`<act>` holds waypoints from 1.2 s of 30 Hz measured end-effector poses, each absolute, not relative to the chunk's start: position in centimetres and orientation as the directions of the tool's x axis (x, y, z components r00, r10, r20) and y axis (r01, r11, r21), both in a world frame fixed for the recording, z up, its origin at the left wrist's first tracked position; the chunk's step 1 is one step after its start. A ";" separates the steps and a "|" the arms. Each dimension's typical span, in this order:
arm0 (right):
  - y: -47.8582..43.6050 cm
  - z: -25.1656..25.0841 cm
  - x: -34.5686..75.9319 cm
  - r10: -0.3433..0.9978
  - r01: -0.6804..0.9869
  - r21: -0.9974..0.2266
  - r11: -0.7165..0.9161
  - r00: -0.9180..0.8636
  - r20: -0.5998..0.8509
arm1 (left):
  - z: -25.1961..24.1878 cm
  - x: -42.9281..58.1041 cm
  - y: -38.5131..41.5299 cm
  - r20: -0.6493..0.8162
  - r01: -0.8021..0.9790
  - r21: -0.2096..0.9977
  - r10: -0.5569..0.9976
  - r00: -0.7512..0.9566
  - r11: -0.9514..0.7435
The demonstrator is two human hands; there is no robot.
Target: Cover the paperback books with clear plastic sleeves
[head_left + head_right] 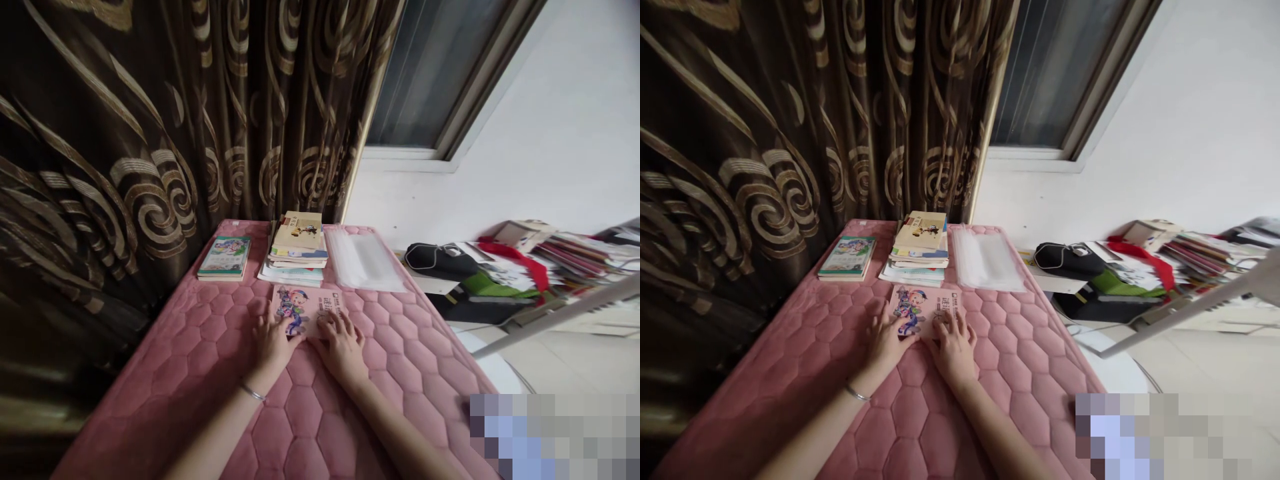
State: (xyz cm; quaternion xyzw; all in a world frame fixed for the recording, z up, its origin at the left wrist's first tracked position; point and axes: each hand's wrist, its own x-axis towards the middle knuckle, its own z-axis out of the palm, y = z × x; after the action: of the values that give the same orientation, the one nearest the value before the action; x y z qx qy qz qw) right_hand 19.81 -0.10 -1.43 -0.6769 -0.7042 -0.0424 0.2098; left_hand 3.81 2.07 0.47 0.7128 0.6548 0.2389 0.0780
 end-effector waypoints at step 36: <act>1.8 1.0 30.4 0.971 0.883 -0.415 0.220 -0.157 0.181 | 0.9 -4.3 4.9 0.211 0.697 0.621 0.933 0.292 -0.359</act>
State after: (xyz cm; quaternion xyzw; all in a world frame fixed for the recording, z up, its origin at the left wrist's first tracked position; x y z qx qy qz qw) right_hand 30.39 1.81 1.05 -0.6153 -0.7532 0.1063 0.2069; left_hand -4.33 4.87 0.95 0.7755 0.5255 0.2790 0.2110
